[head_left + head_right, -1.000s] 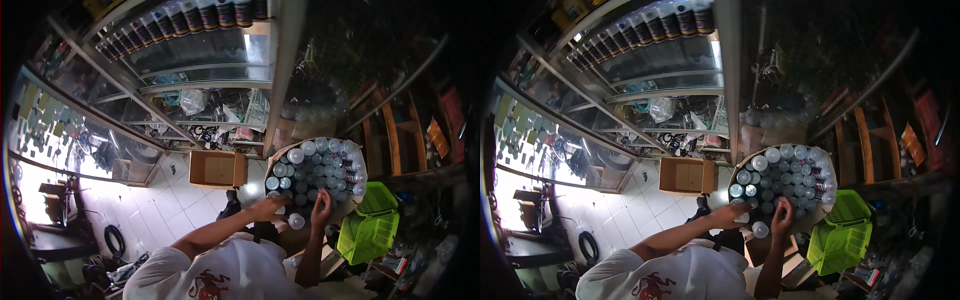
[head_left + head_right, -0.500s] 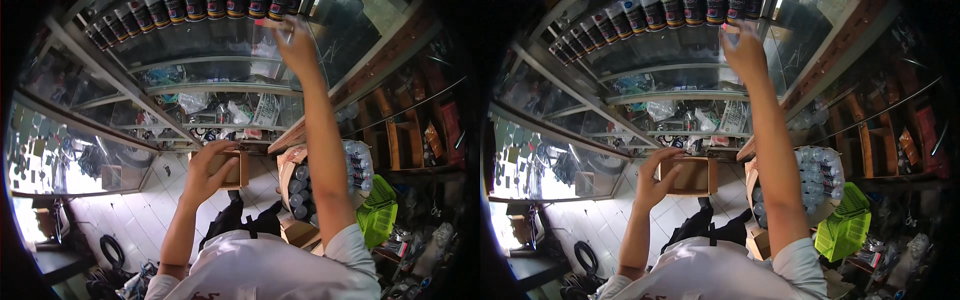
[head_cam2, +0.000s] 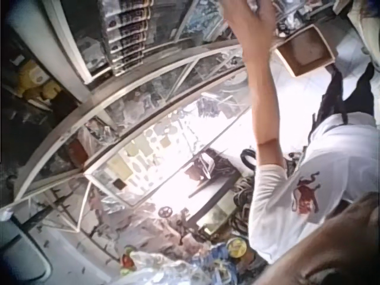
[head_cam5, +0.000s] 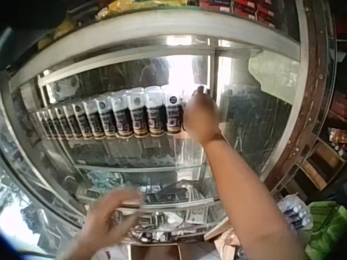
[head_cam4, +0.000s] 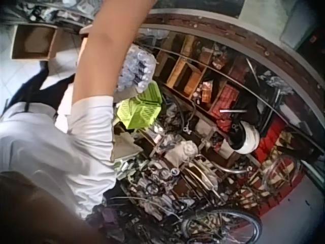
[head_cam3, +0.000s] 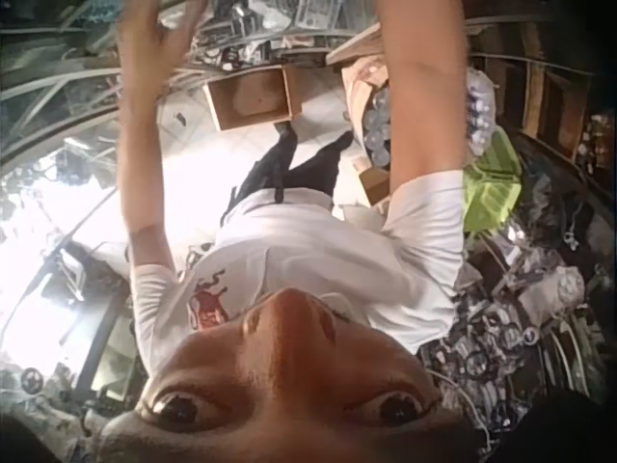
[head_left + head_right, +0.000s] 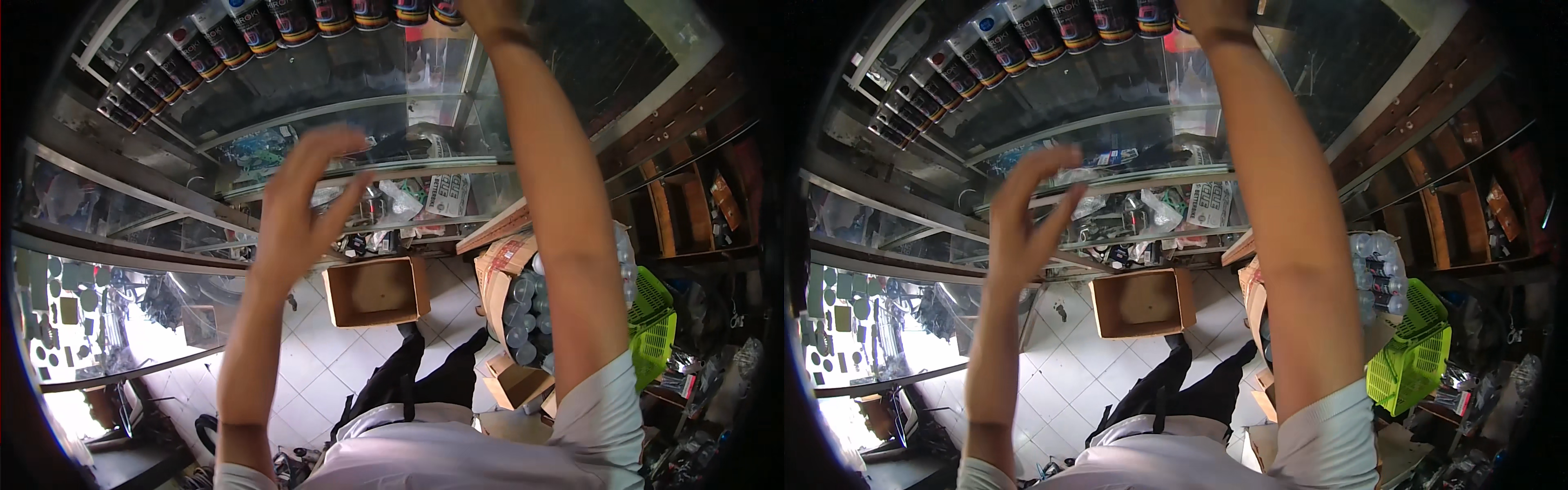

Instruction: The person repeatedly picks up small cylindrical cans from a cardboard box and places them onto a glass display shelf. The person handles the cans one by one, arranging them in rows on the shelf within a cluttered shop environment.

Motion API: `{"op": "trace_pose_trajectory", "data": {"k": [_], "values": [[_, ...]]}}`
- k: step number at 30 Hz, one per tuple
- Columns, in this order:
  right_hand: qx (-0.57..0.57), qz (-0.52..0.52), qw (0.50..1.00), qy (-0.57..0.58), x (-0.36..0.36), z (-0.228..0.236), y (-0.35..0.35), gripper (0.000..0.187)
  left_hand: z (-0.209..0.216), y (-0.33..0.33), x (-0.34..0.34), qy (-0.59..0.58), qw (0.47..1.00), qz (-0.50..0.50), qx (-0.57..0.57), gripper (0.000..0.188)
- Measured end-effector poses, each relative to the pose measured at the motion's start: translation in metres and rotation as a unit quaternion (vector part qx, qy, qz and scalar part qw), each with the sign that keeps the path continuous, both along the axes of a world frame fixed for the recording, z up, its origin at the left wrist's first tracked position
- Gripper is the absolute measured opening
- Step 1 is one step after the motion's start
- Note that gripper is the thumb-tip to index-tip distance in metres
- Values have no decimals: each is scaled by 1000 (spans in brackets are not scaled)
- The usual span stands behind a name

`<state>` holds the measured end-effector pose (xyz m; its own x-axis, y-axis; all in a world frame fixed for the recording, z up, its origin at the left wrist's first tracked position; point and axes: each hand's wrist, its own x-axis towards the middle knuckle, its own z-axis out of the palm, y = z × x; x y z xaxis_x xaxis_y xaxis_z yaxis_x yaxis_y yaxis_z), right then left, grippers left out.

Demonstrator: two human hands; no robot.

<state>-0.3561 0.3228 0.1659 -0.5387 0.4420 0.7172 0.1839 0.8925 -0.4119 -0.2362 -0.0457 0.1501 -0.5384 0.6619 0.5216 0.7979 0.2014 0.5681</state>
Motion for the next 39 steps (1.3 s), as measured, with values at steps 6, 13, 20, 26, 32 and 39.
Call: {"op": "trace_pose_trajectory", "data": {"k": [6,13,20,26,32,39], "values": [[-23,1,1000,11,111,0,-73,73,29,131,-136,284,957,62,11,57],[-78,100,992,-7,305,-6,-152,72,42,202,-242,405,830,174,-341,43],[-214,89,970,71,527,-58,-202,76,17,237,-260,382,884,249,-101,66],[-362,-228,904,18,673,-126,-184,70,24,222,-210,296,947,112,44,75],[-294,-381,875,42,742,-216,-40,62,49,139,-96,182,976,107,54,74],[-168,-369,911,-71,766,-316,104,66,48,50,124,138,987,73,36,63]]}}
